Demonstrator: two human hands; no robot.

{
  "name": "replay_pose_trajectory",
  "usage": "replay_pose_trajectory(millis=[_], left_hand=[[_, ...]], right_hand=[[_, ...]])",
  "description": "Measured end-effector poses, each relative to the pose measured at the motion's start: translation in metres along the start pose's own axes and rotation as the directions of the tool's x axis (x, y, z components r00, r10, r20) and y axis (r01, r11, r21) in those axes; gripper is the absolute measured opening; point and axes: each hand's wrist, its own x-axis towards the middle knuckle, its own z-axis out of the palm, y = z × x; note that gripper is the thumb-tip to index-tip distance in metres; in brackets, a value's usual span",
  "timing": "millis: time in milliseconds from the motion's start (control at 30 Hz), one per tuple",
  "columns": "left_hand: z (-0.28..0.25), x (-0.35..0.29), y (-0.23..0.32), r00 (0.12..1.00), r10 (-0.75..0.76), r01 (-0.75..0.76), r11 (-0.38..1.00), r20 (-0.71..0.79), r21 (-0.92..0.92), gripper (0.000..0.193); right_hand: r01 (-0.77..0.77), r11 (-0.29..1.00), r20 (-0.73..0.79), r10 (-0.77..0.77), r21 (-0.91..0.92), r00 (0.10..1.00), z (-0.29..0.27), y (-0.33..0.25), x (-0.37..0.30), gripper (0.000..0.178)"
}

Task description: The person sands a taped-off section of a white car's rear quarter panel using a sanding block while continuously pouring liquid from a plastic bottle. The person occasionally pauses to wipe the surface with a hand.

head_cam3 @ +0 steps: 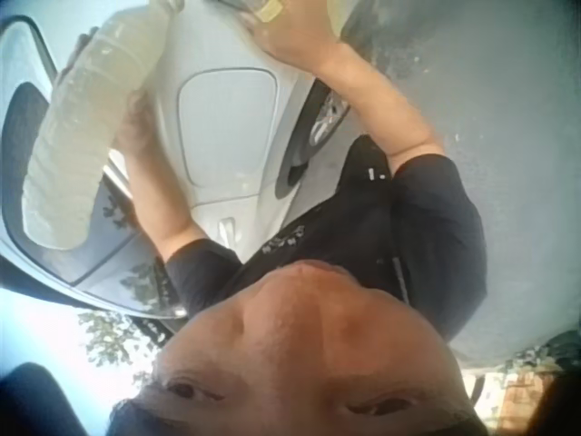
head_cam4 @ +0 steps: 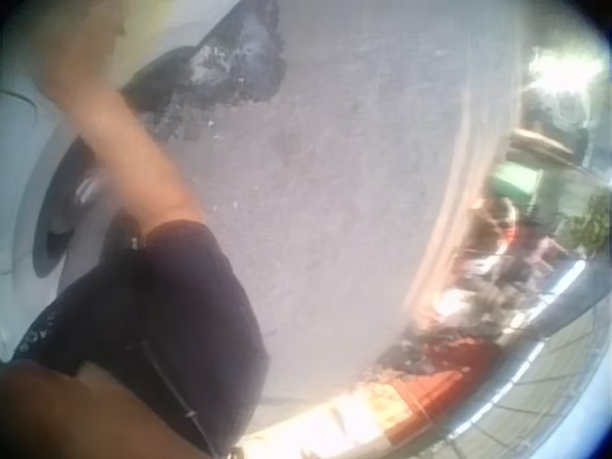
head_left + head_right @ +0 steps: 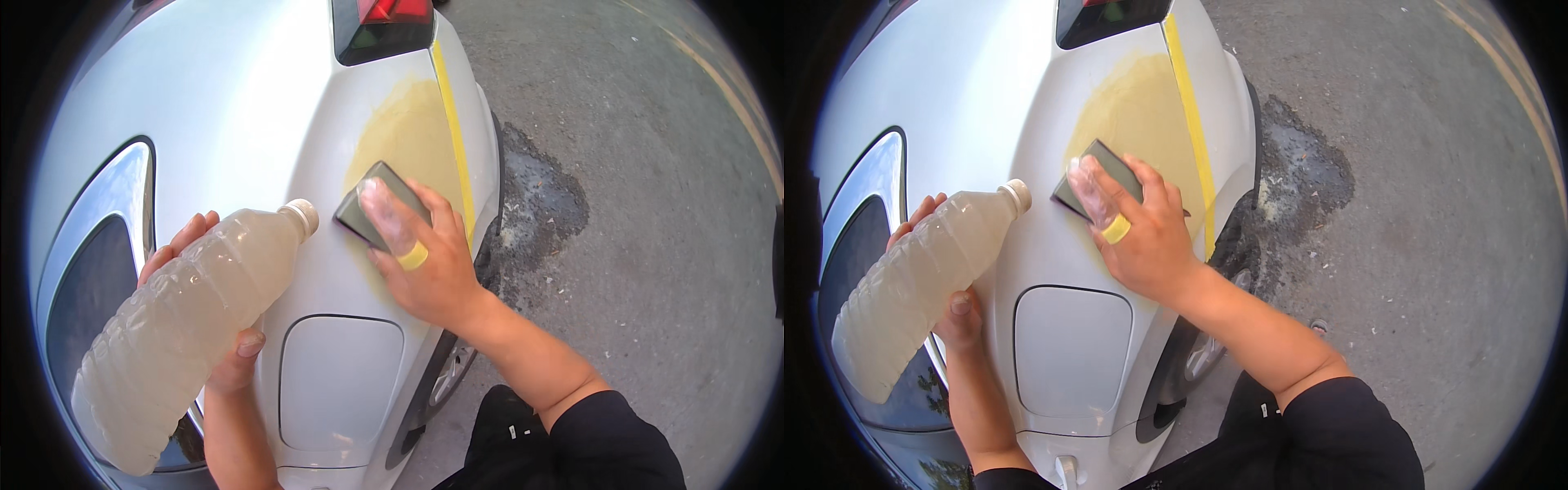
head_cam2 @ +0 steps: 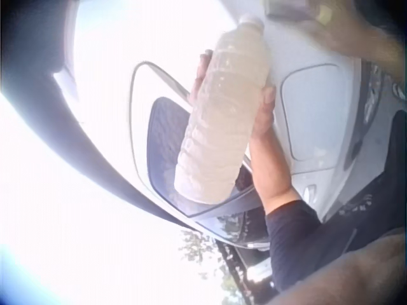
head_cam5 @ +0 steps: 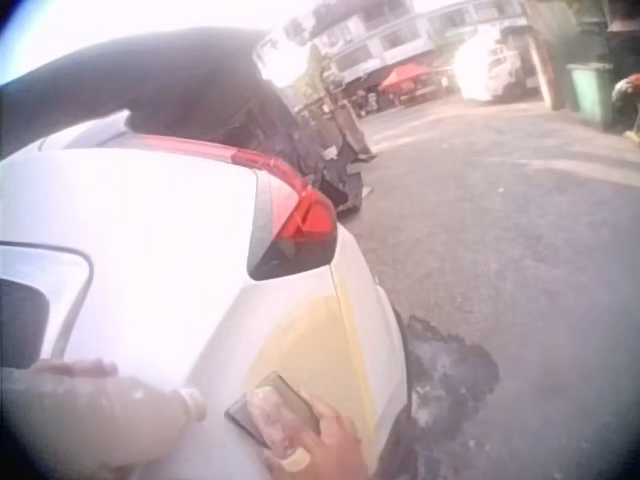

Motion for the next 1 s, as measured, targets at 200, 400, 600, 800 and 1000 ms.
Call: replay_pose_trajectory(millis=[200, 400, 600, 800, 1000], left_hand=[[-0.001, -0.003, -0.001, 1.000, -0.023, 0.022, 0.999, -0.011, -0.032, 0.102], [0.004, -0.002, -0.004, 1.000, 0.004, -0.004, 1.000, -0.016, -0.010, 0.098], [-0.002, -0.005, -0.003, 1.000, 0.002, -0.002, 0.999, -0.011, -0.040, 0.098], [-0.004, -0.002, -0.004, 1.000, 0.015, -0.014, 1.000, 0.011, -0.015, 0.099], [0.000, -0.001, 0.003, 1.000, 0.020, -0.020, 1.000, -0.009, -0.006, 0.099]], right_hand=[[-0.171, 0.984, -0.037, 0.173, 0.047, 0.984, 0.008, 0.035, 0.059, 0.064], [0.033, 0.999, 0.004, -0.033, -0.003, 0.999, 0.003, 0.015, 0.010, 0.063], [-0.135, 0.986, -0.021, 0.138, 0.102, 0.990, 0.005, 0.063, 0.082, 0.058], [0.114, 0.993, 0.076, -0.114, 0.011, 0.991, -0.002, 0.020, 0.012, 0.060], [-0.148, 0.987, 0.009, 0.147, 0.056, 0.989, 0.005, 0.067, 0.081, 0.063]])
